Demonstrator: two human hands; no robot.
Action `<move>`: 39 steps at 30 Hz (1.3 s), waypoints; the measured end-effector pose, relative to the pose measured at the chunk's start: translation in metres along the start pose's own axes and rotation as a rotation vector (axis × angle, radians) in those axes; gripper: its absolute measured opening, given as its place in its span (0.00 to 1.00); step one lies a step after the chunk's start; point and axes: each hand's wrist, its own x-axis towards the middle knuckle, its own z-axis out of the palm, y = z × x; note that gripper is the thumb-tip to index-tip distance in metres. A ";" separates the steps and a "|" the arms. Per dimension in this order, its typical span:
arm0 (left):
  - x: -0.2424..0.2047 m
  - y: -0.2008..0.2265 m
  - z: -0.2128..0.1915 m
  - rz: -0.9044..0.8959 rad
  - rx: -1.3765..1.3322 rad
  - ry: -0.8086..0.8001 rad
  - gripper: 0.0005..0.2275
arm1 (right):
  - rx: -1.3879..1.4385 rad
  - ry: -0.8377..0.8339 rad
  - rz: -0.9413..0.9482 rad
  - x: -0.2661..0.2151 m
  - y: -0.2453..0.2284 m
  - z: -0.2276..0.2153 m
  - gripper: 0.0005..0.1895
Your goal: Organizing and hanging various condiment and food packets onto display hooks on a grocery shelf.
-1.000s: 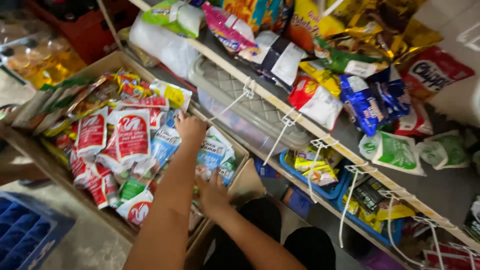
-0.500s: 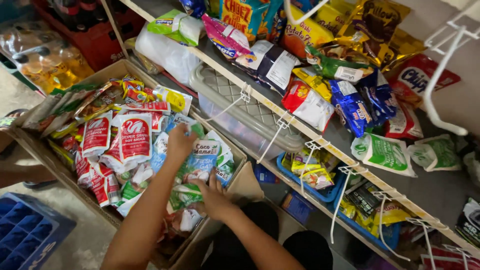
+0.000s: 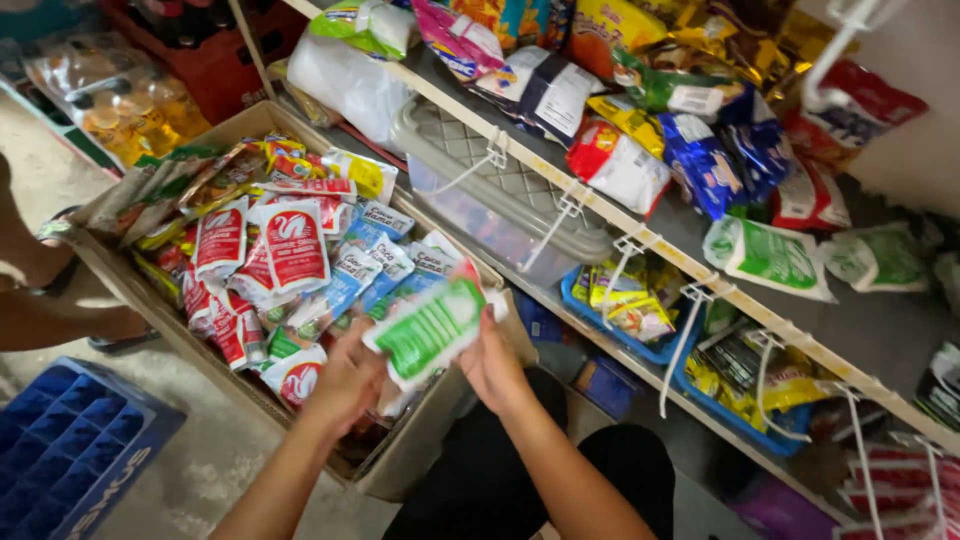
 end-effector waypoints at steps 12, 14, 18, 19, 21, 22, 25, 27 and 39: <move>-0.056 -0.011 0.143 -0.098 0.323 -0.425 0.31 | -0.660 0.110 -0.304 -0.156 -0.088 0.029 0.22; -0.064 -0.021 0.169 -0.066 0.388 -0.493 0.33 | -0.691 0.054 -0.347 -0.190 -0.111 0.041 0.22; -0.078 -0.036 0.229 -0.096 0.323 -0.683 0.34 | -0.788 0.147 -0.495 -0.254 -0.144 0.036 0.17; -0.081 -0.040 0.242 -0.162 0.288 -0.735 0.34 | -0.895 0.164 -0.566 -0.269 -0.150 0.034 0.16; -0.086 -0.063 0.257 -0.190 0.384 -0.839 0.31 | -0.849 0.253 -0.579 -0.299 -0.153 0.025 0.15; -0.089 -0.073 0.262 -0.198 0.483 -0.904 0.28 | -0.796 0.302 -0.575 -0.313 -0.153 0.021 0.15; -0.103 -0.086 0.298 -0.143 0.678 -1.099 0.21 | -0.752 0.435 -0.593 -0.352 -0.160 0.015 0.18; -0.111 -0.097 0.322 -0.180 0.657 -1.176 0.20 | -0.797 0.532 -0.660 -0.372 -0.162 0.007 0.17; -0.153 -0.149 0.440 -0.249 0.594 -1.458 0.16 | -0.374 0.998 -0.919 -0.466 -0.203 -0.041 0.25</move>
